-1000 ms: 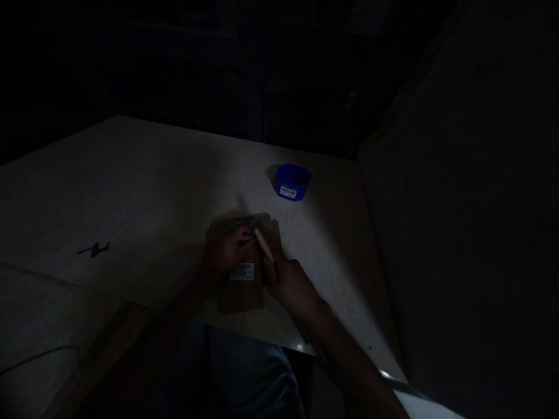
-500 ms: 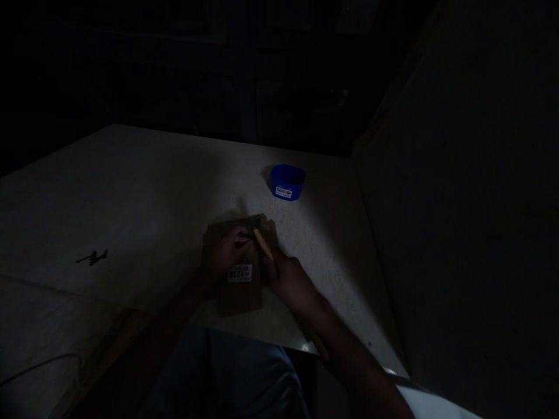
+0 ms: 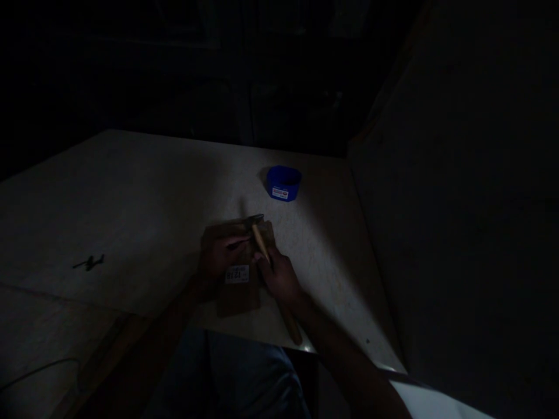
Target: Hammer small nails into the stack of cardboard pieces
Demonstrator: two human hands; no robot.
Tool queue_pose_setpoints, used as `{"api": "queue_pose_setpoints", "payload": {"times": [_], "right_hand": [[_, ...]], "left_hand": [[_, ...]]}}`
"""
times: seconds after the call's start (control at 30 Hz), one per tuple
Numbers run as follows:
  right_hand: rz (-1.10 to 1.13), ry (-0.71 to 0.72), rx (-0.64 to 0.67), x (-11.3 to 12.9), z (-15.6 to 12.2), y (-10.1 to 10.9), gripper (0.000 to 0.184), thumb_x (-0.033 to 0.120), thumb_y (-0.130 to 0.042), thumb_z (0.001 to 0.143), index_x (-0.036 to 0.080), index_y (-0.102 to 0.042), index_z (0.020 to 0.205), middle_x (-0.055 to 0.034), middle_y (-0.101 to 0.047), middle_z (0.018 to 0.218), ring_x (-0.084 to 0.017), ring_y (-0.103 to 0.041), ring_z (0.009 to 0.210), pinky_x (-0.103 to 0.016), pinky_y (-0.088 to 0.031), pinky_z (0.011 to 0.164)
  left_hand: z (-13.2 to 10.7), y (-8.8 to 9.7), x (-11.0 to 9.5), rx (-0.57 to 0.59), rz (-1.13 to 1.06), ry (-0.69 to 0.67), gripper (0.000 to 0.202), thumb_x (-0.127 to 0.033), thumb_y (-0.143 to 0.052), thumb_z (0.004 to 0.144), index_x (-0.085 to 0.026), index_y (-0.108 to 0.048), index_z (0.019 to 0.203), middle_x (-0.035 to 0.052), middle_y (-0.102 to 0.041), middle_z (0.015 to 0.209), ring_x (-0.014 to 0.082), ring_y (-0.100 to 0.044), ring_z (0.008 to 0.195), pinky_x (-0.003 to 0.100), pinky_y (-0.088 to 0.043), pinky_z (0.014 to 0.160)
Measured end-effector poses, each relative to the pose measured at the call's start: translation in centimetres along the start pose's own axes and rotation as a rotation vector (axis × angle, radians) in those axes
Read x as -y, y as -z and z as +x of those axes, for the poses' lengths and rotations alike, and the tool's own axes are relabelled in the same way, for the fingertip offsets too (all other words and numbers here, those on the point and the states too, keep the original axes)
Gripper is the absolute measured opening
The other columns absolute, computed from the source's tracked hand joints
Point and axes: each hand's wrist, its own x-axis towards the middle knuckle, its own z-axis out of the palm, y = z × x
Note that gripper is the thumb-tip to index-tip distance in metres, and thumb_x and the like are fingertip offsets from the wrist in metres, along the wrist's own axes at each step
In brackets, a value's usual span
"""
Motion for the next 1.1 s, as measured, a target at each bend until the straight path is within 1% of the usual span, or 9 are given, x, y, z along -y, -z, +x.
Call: {"api": "queue_pose_setpoints", "payload": {"times": [0.1, 0.17, 0.33, 0.5, 0.67, 0.77, 0.9, 1.0, 1.1], "right_hand": [[-0.031, -0.001, -0.014, -0.2, -0.1, -0.1, 0.034, 0.046, -0.045, 0.097, 0.018, -0.063, 0.100, -0.0087, -0.073, 0.092, -0.024, -0.068, 0.085, -0.032, -0.050, 0.073], [-0.033, -0.013, -0.017, -0.3, -0.2, -0.2, 0.035, 0.047, -0.043, 0.098, 0.018, -0.062, 0.103, -0.0075, -0.072, 0.089, -0.023, -0.068, 0.082, -0.031, -0.049, 0.071], [0.002, -0.066, -0.007, -0.6, -0.4, -0.6, 0.034, 0.049, -0.044, 0.097, 0.019, -0.060, 0.100, -0.0039, -0.068, 0.078, -0.021, -0.065, 0.069, -0.028, -0.047, 0.059], [0.093, -0.033, -0.012, -1.1, -0.7, -1.2, 0.034, 0.049, -0.043, 0.099, 0.020, -0.060, 0.102, -0.0052, -0.071, 0.086, -0.022, -0.068, 0.078, -0.030, -0.051, 0.068], [0.057, -0.069, 0.019, -1.2, -1.0, -1.5, 0.037, 0.050, -0.039, 0.100, 0.020, -0.059, 0.103, -0.0045, -0.070, 0.080, -0.021, -0.067, 0.074, -0.030, -0.051, 0.067], [0.015, -0.050, 0.016, -1.1, -1.0, -1.6, 0.038, 0.048, -0.037, 0.100, 0.019, -0.060, 0.107, -0.0060, -0.072, 0.084, -0.022, -0.068, 0.076, -0.031, -0.052, 0.070], [-0.114, -0.060, 0.018, 0.2, -1.0, -0.6, 0.040, 0.046, -0.036, 0.100, 0.017, -0.061, 0.114, -0.0075, -0.073, 0.083, -0.024, -0.070, 0.077, -0.030, -0.050, 0.065], [-0.242, -0.014, 0.062, 2.1, -1.2, 1.0, 0.038, 0.045, -0.039, 0.099, 0.018, -0.064, 0.107, -0.0078, -0.074, 0.084, -0.023, -0.070, 0.074, -0.029, -0.048, 0.063], [-0.261, -0.001, 0.109, 3.7, -1.5, 2.3, 0.034, 0.043, -0.040, 0.099, 0.019, -0.065, 0.101, -0.0064, -0.074, 0.083, -0.022, -0.070, 0.073, -0.028, -0.047, 0.063]], "left_hand": [[0.1, 0.0, 0.3, -0.005, -0.014, -0.020, 0.027, -0.033, -0.062, 0.089, -0.026, -0.075, 0.111, 0.0031, -0.076, 0.112, 0.0202, -0.072, 0.099, 0.034, -0.057, 0.092], [0.1, 0.0, 0.6, -0.021, -0.012, -0.054, 0.029, -0.032, -0.064, 0.088, -0.025, -0.074, 0.113, 0.0038, -0.076, 0.111, 0.0198, -0.072, 0.097, 0.033, -0.058, 0.089], [0.4, 0.1, 1.1, -0.079, 0.042, -0.183, 0.017, -0.028, -0.063, 0.088, -0.022, -0.077, 0.095, 0.0050, -0.073, 0.105, 0.0194, -0.068, 0.100, 0.033, -0.055, 0.091], [0.6, 0.1, 1.4, -0.054, 0.083, -0.211, 0.016, -0.027, -0.061, 0.089, -0.022, -0.076, 0.093, 0.0042, -0.071, 0.101, 0.0176, -0.068, 0.094, 0.030, -0.056, 0.084], [0.7, -0.1, 1.2, -0.027, 0.161, -0.223, 0.018, -0.024, -0.060, 0.089, -0.024, -0.077, 0.094, 0.0035, -0.072, 0.103, 0.0183, -0.067, 0.098, 0.033, -0.055, 0.090], [0.9, -0.2, 1.0, -0.017, 0.174, -0.203, 0.017, -0.022, -0.062, 0.087, -0.023, -0.078, 0.092, 0.0039, -0.073, 0.102, 0.0188, -0.067, 0.098, 0.034, -0.054, 0.092], [1.0, -0.4, 1.3, -0.019, 0.161, -0.184, 0.017, -0.024, -0.063, 0.088, -0.023, -0.078, 0.093, 0.0046, -0.073, 0.105, 0.0195, -0.067, 0.100, 0.035, -0.054, 0.093], [0.9, -0.5, 1.5, -0.035, 0.142, -0.186, 0.016, -0.024, -0.063, 0.087, -0.022, -0.079, 0.091, 0.0052, -0.074, 0.103, 0.0198, -0.068, 0.099, 0.036, -0.055, 0.092], [0.7, -0.6, 1.5, -0.053, 0.122, -0.181, 0.015, -0.024, -0.065, 0.086, -0.024, -0.079, 0.090, 0.0041, -0.074, 0.103, 0.0195, -0.068, 0.098, 0.036, -0.054, 0.093]]}}
